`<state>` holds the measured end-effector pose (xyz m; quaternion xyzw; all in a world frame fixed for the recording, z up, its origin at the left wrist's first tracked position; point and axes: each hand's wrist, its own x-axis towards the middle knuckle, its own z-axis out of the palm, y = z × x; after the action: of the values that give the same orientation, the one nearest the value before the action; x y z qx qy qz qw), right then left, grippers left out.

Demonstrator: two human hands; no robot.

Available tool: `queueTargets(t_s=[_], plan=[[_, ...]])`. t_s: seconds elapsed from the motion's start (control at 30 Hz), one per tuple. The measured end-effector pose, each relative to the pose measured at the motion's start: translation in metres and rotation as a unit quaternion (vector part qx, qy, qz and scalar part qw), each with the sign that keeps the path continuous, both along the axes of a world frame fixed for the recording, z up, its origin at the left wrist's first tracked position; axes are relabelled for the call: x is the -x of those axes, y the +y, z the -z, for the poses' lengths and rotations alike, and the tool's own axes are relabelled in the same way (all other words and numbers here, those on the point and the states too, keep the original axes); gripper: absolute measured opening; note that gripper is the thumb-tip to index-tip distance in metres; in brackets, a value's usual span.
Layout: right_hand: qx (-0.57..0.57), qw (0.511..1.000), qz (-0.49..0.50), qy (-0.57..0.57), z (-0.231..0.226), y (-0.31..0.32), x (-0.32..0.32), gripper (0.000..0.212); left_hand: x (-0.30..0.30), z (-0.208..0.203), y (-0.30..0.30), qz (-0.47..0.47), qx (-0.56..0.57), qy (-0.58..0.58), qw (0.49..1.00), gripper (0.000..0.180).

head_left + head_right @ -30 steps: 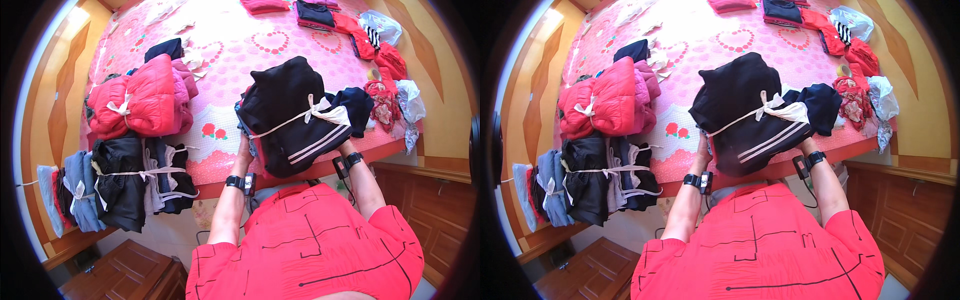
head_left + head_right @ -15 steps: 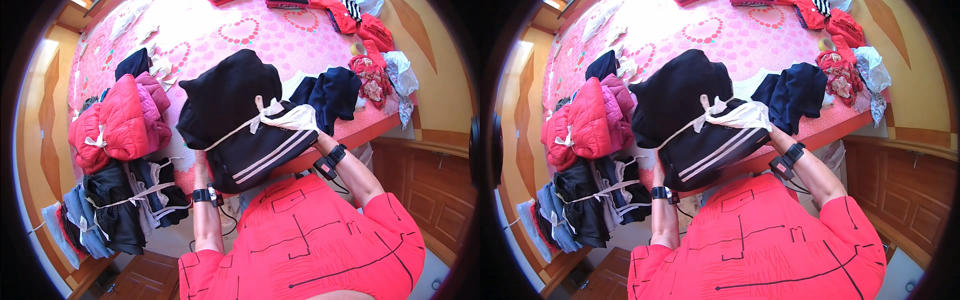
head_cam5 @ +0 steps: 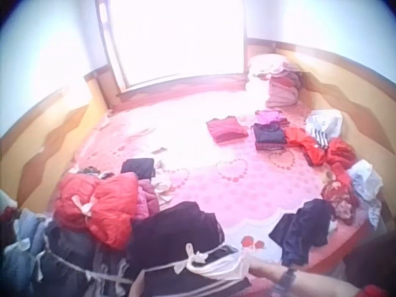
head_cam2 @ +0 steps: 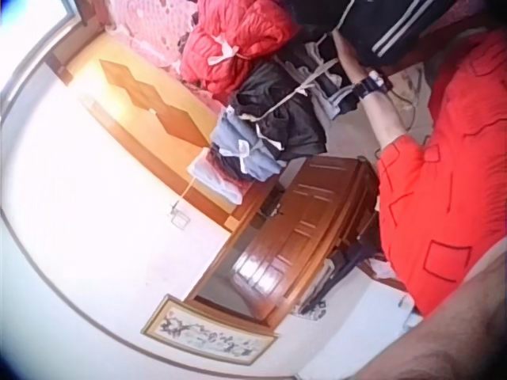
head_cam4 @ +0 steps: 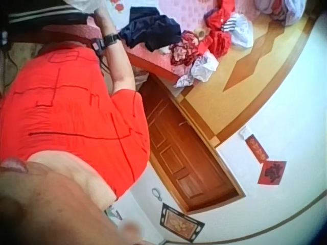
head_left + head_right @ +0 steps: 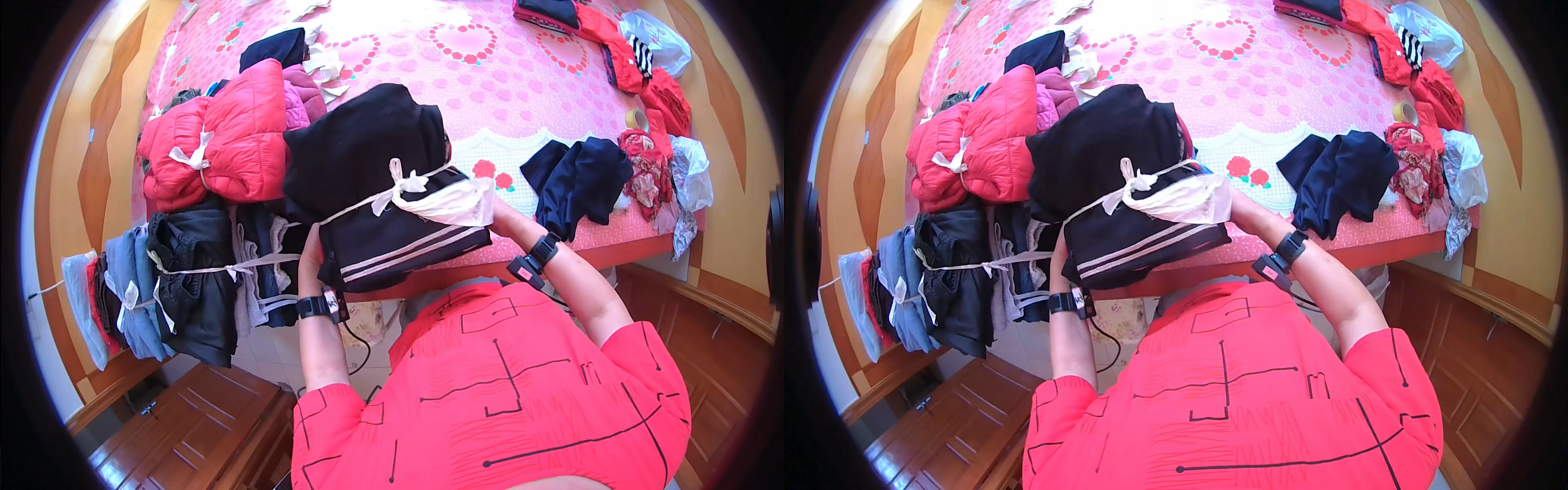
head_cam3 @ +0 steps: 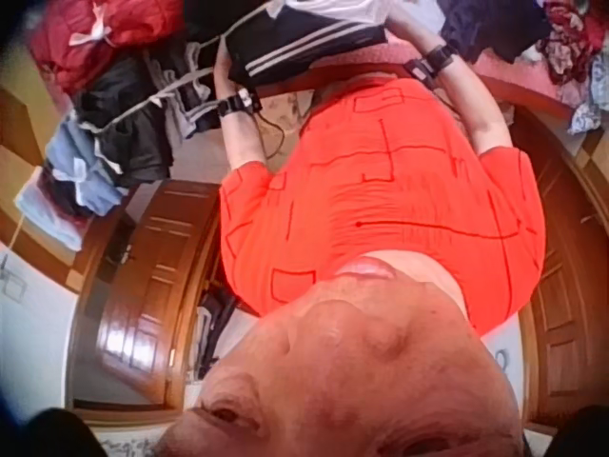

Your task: The person ties bundles of folded clothes with white ribbons on a bed and moves the bundles between stacks.

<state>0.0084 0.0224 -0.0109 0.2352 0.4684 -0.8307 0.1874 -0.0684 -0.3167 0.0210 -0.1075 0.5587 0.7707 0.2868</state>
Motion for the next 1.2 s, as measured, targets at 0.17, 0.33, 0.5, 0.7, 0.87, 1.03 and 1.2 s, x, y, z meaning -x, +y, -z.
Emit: queueTargets(t_s=[0.17, 0.33, 0.5, 0.7, 0.87, 1.03, 1.2], plan=[[-0.121, 0.991, -0.051, -0.001, -0.007, 0.010, -0.005, 0.039, 0.023, 0.036, -0.020, -0.009, -0.017, -0.133, 0.991, 0.058], [-0.201, 0.979, -0.008, 0.040, 0.001, 0.032, -0.025, 0.035, 0.011, -0.003, -0.019, -0.076, 0.114, 0.078, 0.987, 0.051], [-0.254, 0.960, 0.054, 0.107, -0.018, 0.035, -0.027, 0.026, 0.012, -0.094, 0.016, -0.072, 0.254, 0.401, 0.877, 0.026], [-0.331, 0.908, 0.084, 0.242, -0.110, 0.016, 0.001, 0.026, 0.019, -0.144, 0.058, 0.149, 0.356, 0.590, 0.709, 0.040], [-0.510, 0.736, -0.089, 0.436, -0.154, -0.016, 0.010, 0.037, 0.037, -0.114, 0.070, 0.193, 0.418, 0.563, 0.686, 0.063], [-0.537, 0.725, -0.104, 0.419, -0.138, -0.036, 0.011, 0.034, 0.047, -0.100, 0.055, 0.142, 0.395, 0.584, 0.695, 0.061], [-0.570, 0.696, -0.140, 0.414, -0.127, -0.021, 0.005, 0.036, 0.036, -0.067, 0.029, 0.000, 0.366, 0.521, 0.771, 0.069]])
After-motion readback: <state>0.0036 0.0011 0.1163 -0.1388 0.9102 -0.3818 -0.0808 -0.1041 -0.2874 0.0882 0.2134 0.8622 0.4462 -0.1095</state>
